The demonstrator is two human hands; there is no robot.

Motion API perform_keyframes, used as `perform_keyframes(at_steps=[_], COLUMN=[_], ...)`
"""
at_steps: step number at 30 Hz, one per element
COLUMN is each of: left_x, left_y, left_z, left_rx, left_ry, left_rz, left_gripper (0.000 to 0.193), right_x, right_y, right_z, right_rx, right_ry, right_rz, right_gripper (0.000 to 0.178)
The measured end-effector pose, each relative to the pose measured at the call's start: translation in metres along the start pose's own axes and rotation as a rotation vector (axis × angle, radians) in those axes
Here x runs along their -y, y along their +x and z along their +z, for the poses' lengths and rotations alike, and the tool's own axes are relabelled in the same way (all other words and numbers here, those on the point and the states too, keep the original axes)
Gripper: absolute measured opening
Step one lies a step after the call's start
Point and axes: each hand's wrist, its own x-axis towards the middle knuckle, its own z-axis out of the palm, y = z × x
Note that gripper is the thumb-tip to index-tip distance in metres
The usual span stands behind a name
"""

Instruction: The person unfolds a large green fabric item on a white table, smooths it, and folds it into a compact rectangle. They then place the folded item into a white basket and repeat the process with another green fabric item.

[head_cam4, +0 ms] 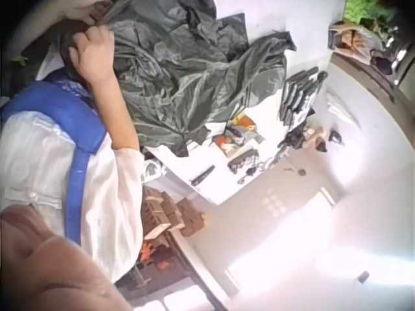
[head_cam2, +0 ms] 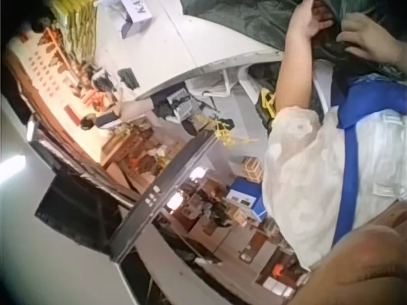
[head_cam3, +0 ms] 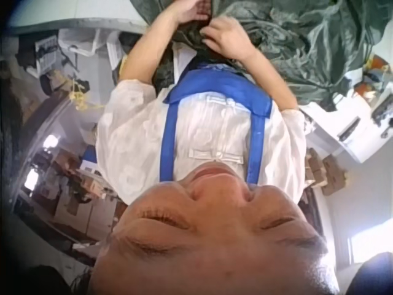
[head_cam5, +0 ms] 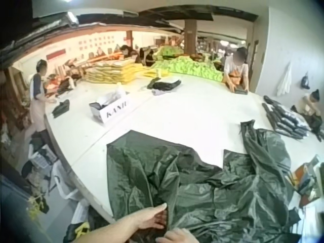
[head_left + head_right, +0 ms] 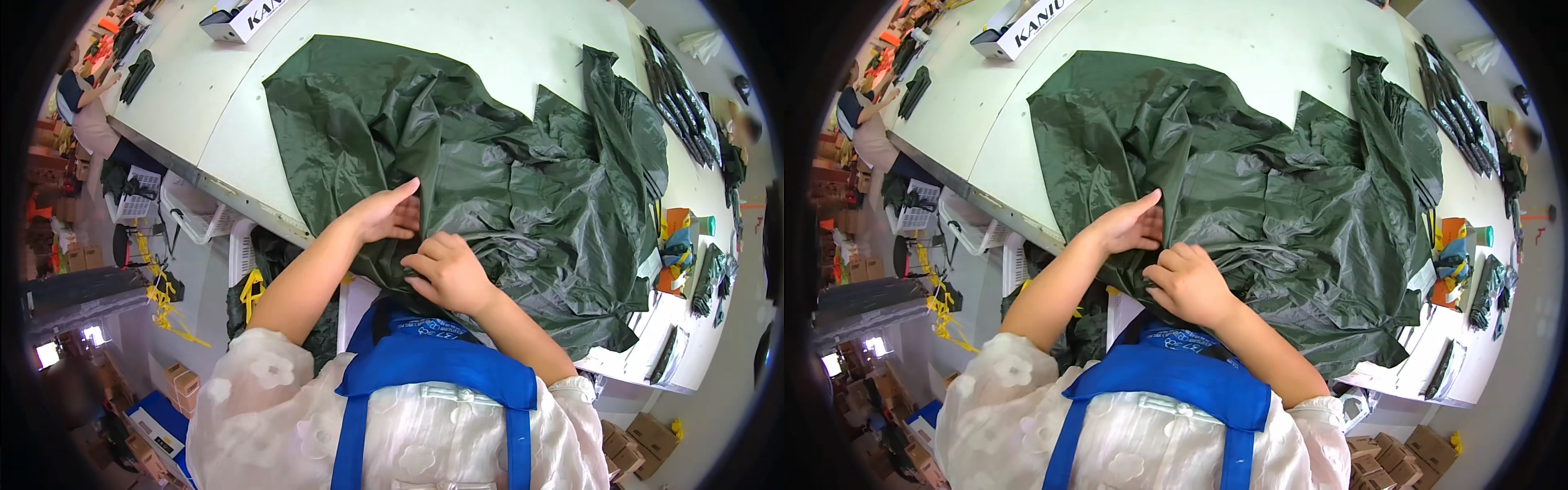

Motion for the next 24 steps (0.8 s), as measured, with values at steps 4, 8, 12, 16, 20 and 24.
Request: perform_keyframes(at_steps=[4, 8, 12, 16, 20, 24], left_x=[0.004, 0.013, 0.001, -0.011, -0.037, -0.016], left_y=[0.007, 0.0, 0.012, 0.044, -0.002, -0.031], left_z=[0.008, 0.005, 0.029, 0.015, 0.036, 0.043], left_rx=[0.037, -0.064, -0.114, -0.224, -0.141, -0.141], left_ry=[-0.19, -0.298, -0.389, -0.376, -0.136, -0.593], left_rz=[0.225, 0.197, 0.208, 0.485, 0.894, 0.767], left_gripper=[0.031, 0.037, 0.044, 0.033, 0.024, 0.033], right_x=[0.001, -0.001, -0.001, -0.003, -0.007, -0.005], right_y=[-0.004, -0.012, -0.015, -0.022, -0.029, -0.025], right_z=[0.009, 0.004, 0.003, 0.007, -0.001, -0.009], right_rx=[-0.036, -0.014, 0.055, 0.08, -0.059, -0.066], right_ry=[0.128, 0.128, 0.078, 0.082, 0.072, 0.15], right_rz=[-0.001, -0.011, -0.075, 0.003, 0.141, 0.031], right_gripper=[0.019, 0.015, 0.015, 0.015, 0.017, 0.019])
